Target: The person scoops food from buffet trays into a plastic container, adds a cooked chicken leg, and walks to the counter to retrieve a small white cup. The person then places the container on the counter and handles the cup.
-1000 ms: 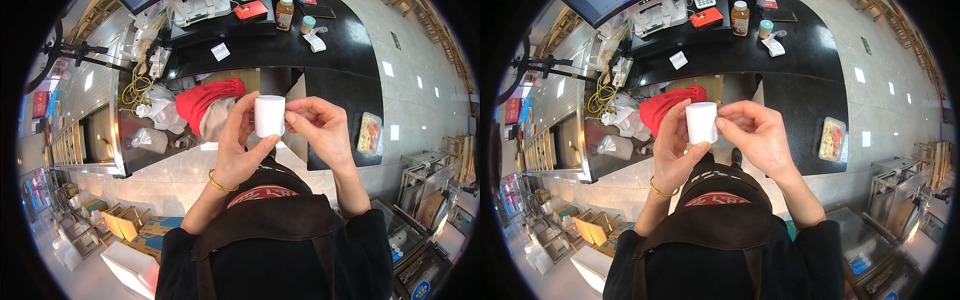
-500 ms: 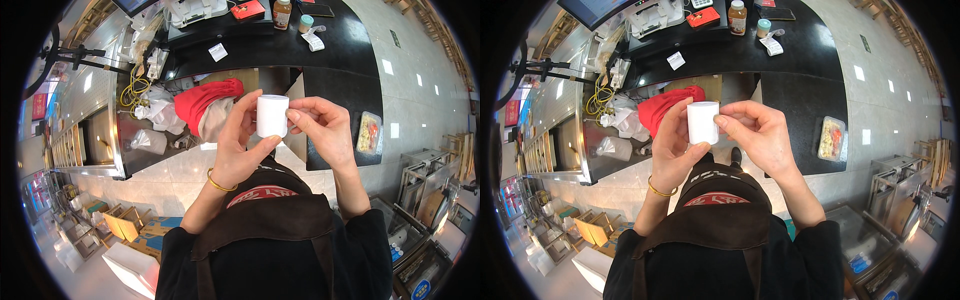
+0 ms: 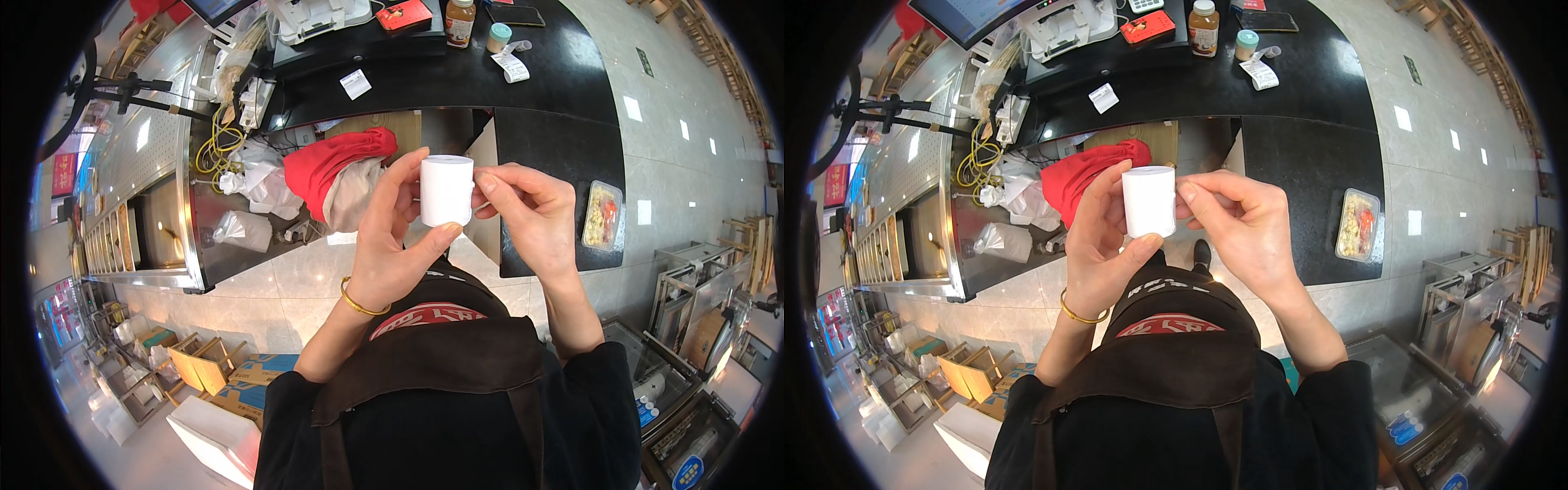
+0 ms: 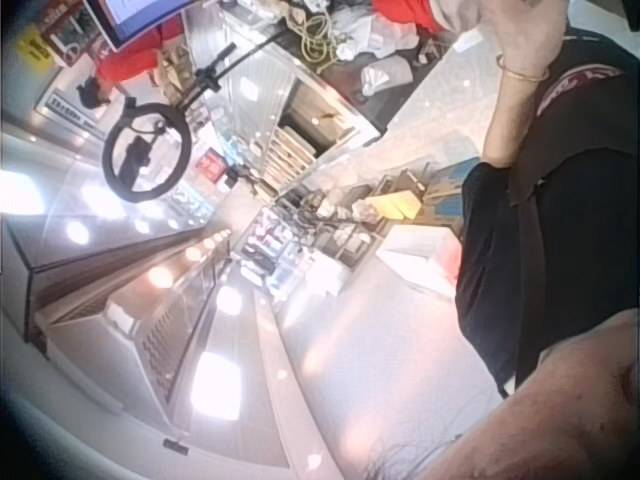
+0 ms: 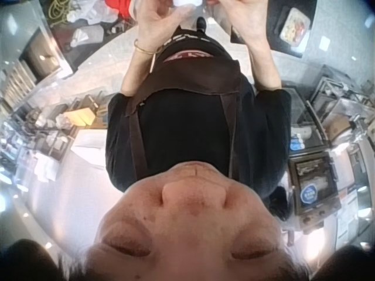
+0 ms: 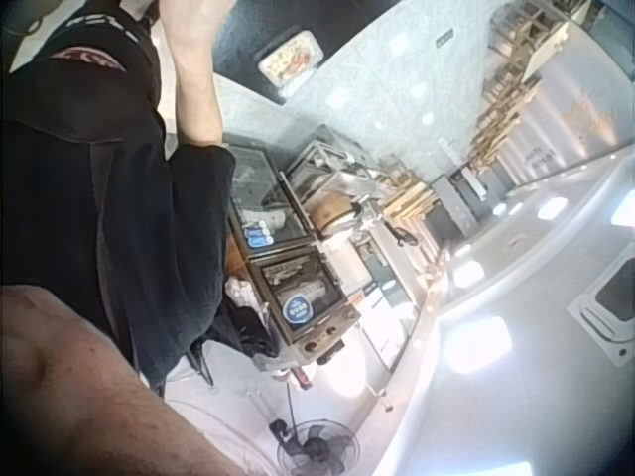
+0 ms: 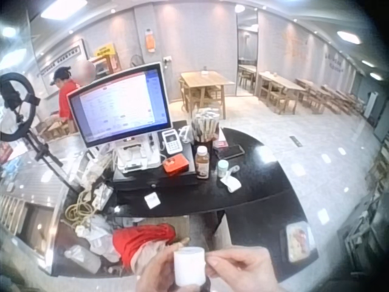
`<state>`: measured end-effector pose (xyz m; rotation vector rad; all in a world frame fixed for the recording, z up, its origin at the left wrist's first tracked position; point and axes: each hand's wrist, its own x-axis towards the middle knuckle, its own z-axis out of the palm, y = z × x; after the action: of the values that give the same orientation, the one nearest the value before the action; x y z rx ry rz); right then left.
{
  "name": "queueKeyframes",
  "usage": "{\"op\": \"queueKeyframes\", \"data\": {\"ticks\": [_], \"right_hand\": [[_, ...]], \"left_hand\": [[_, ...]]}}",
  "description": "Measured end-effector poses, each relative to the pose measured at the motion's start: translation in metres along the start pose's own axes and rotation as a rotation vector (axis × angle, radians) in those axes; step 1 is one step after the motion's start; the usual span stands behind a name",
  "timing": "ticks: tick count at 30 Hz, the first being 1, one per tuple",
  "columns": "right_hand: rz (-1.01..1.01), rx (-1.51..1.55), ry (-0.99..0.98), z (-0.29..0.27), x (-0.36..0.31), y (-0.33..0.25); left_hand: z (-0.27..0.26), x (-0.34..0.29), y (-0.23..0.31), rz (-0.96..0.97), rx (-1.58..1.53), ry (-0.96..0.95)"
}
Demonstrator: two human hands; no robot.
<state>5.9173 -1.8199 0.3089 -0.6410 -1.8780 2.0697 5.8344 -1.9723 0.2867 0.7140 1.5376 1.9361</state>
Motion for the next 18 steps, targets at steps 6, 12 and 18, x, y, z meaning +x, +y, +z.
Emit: {"op": "queueKeyframes", "data": {"ticks": [6, 12, 18], "right_hand": [[0.031, -0.030, 0.003, 0.0003, -0.0015, -0.0043], [-0.006, -0.017, 0.006, 0.0007, -0.0033, -0.0004], [-0.019, 0.003, 0.021, 0.0027, -0.0059, -0.0008]], "left_hand": [[-0.0001, -0.0013, -0.0001, 0.000, 0.020, -0.007], [0.0005, -0.0047, -0.0020, 0.026, 0.039, -0.013], [0.0011, -0.0076, -0.0008, 0.045, 0.060, -0.011]]}}
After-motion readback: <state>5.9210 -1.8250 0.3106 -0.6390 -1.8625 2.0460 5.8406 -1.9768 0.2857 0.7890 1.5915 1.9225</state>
